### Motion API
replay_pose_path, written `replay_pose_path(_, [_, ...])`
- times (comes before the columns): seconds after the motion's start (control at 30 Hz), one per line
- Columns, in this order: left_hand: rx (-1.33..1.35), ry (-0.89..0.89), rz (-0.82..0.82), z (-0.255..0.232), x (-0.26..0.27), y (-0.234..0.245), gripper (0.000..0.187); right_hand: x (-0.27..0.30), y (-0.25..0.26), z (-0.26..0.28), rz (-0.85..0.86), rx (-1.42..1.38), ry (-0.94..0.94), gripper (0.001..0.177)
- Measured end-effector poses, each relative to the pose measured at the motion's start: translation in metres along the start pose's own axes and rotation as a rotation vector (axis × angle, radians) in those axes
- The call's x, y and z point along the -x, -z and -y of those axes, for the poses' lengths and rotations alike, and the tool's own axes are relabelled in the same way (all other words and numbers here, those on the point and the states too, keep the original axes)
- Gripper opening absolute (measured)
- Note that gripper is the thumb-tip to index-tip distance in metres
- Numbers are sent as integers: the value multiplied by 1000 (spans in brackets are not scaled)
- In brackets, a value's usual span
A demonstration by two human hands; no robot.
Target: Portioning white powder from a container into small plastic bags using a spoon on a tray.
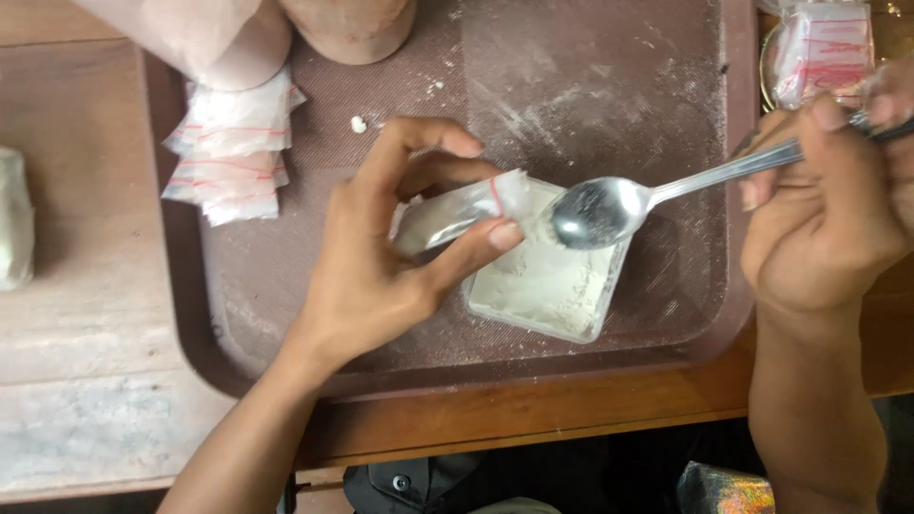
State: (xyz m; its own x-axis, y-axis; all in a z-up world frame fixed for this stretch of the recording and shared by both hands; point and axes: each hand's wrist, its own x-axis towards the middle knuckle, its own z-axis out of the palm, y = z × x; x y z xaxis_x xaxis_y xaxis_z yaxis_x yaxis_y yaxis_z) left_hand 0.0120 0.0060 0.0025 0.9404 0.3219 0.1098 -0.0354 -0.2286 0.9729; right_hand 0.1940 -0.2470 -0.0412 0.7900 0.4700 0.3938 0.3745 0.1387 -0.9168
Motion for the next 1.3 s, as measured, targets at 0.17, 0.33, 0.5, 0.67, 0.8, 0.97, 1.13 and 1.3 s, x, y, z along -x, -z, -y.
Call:
replay_pose_path(0.17, [60, -85, 29, 10, 1, -6, 45, 2, 22, -12, -87, 16, -195, 29])
replay_pose_path(0.33, [-151, -217, 15, 22, 6, -12, 49, -3, 16, -9, -153, -29, -172, 36])
replay_pose_path(0.5, [-430, -350, 22, 32, 6, -17, 58, -9, 2, -1, -197, 6, -166, 36])
replay_pose_path(0.67, [-655, -465, 13, 33, 9, -20, 52, -6, -33, 26, -5, 143, 290, 23])
replay_pose_path(0.8, [-912, -555, -58, 40, 10, -23, 50, 5, -38, 30, 38, 264, 369, 20])
replay_pose_path(0.97, [-867, -652, -167, 38, 11, -27, 46, -5, -23, 0, 239, 74, 749, 29])
replay_pose_path(1.13, [-345, -544, -42, 35, 4, -20, 22, -1, 11, -11, 413, -116, 728, 13])
replay_pose_path(1.3, [74, -338, 125, 24, 1, -2, 21, 3, 5, 4, 484, -171, 748, 4])
